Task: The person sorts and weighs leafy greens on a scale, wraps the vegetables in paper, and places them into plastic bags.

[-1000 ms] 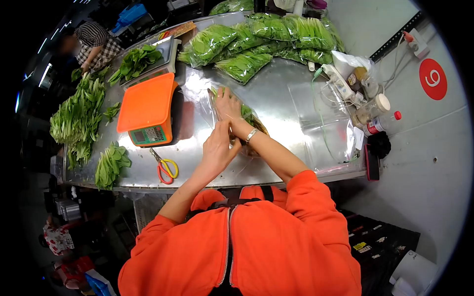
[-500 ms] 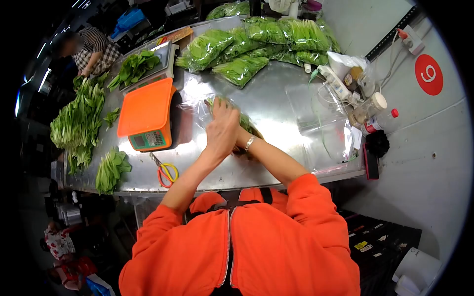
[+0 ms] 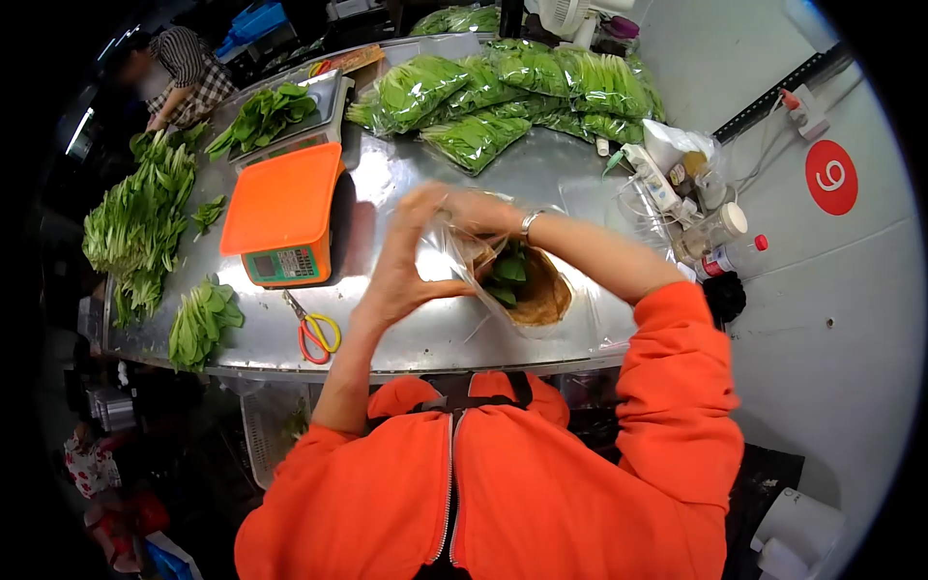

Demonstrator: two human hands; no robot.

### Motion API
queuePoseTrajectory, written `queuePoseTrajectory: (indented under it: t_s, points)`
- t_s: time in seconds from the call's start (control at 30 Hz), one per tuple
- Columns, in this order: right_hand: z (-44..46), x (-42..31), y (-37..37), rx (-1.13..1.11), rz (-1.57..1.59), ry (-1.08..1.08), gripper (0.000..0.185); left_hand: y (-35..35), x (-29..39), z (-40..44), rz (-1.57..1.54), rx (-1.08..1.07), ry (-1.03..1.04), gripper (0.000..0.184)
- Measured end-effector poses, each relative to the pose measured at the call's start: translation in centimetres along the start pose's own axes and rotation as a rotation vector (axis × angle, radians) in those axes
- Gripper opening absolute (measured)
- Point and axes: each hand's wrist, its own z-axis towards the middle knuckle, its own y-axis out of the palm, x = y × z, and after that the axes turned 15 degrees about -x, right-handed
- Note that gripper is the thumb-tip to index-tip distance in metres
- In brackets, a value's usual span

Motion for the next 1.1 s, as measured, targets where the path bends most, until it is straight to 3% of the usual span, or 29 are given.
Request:
queuePoseTrajectory:
  t_s: [0.03, 0.1, 0.13, 0.2, 0.23, 0.27, 0.33, 0.37, 0.4, 0.5, 0.6, 0.67, 0.73, 0.8, 0.83, 0.87, 0.93, 0.97, 1.0, 1.07, 1.1]
  points:
    - [0.8, 1.1, -1.4, -0.332, -0.197, 0.143, 0.030, 1.9, -3.7, -2.2, 0.054, 0.031, -0.161, 0.115]
    - [2.1, 0.4, -2.5, -0.838, -0.371, 0.331, 0.037, 5.8, -6.2, -3.5, 0.043, -0.045, -0.199, 0.121]
    - [2.6, 0.2, -2.1, -0.841, -0.376, 0.347, 0.037, 6.9, -6.5, -3.3, 0.053, -0.115, -0.239, 0.127]
    - [3.2, -0.4, -0.5, -0.730, -0.152, 0.754, 0.047, 8.3, -8.0, -3.3, 0.004, 0.003, -0.237, 0.123]
    - [2.9, -3.9, -2.0, -0.727, 0.062, 0.750, 0.057, 9.0, -8.9, -3.3, -0.257, 0.048, -0.212, 0.120]
    - [2.2, -3.5, -1.2, -0.737, 0.059, 0.761, 0.057, 9.7, -9.7, -3.6, -0.517, 0.091, -0.186, 0.118]
    - [2.1, -4.4, -0.4, -0.472, 0.032, 0.660, 0.054, 8.5, -9.3, -3.6, -0.367, 0.116, -0.179, 0.114]
    - [2.1, -6.3, -0.8, -0.480, -0.129, 0.774, 0.057, 8.1, -8.9, -3.6, -0.256, 0.108, -0.187, 0.113]
    - [1.7, -5.0, -0.1, -0.452, -0.157, 0.730, 0.047, 7.9, -8.6, -3.6, -0.146, 0.102, -0.197, 0.112]
    - [0.8, -4.2, -0.2, -0.502, -0.080, 0.741, 0.046, 8.7, -8.6, -3.4, -0.142, 0.189, -0.207, 0.106]
    - [-1.2, -5.5, 0.5, -0.368, -0.307, 0.620, 0.046, 8.3, -8.2, -3.5, -0.087, 0.184, -0.207, 0.098]
    - [-2.8, -4.5, 1.6, -0.270, -0.408, 0.582, 0.069, 8.6, -7.9, -3.7, -0.023, 0.141, -0.215, 0.094]
    - [-2.8, -5.6, 1.2, -0.278, -0.387, 0.638, 0.066, 10.0, -7.7, -3.4, 0.012, 0.126, -0.214, 0.084]
    - [-1.7, -5.9, 0.0, -0.946, -0.589, 0.596, 0.066, 10.6, -8.3, -3.2, -0.043, 0.123, -0.230, 0.074]
    - [-3.1, -5.8, 1.2, -0.506, -0.407, 0.812, 0.063, 10.4, -8.6, -3.2, -0.023, 0.104, -0.178, 0.068]
    - [-4.4, -5.5, 1.9, -0.497, -0.403, 0.815, 0.063, 10.3, -8.9, -3.5, -0.006, 0.080, -0.126, 0.062]
    - [-5.4, -6.4, 1.8, -0.458, -0.523, 0.511, 0.056, 11.5, -9.1, -3.7, -0.127, 0.045, -0.085, 0.055]
    - [-5.3, -6.0, 1.4, -0.610, -0.362, 0.665, 0.058, 12.1, -9.4, -3.9, -0.164, 0.021, -0.109, 0.052]
    - [-5.7, -5.9, 1.2, -0.601, -0.352, 0.678, 0.058, 12.3, -9.3, -4.0, -0.200, -0.007, -0.131, 0.048]
    - [-7.1, -6.2, 0.5, -0.554, -0.462, 0.409, 0.060, 12.1, -9.4, -4.3, -0.243, 0.060, -0.133, 0.039]
    - [-7.6, -8.5, 0.2, -0.529, -0.430, 0.533, 0.060, 11.8, -9.4, -4.3, -0.243, 0.097, -0.094, 0.035]
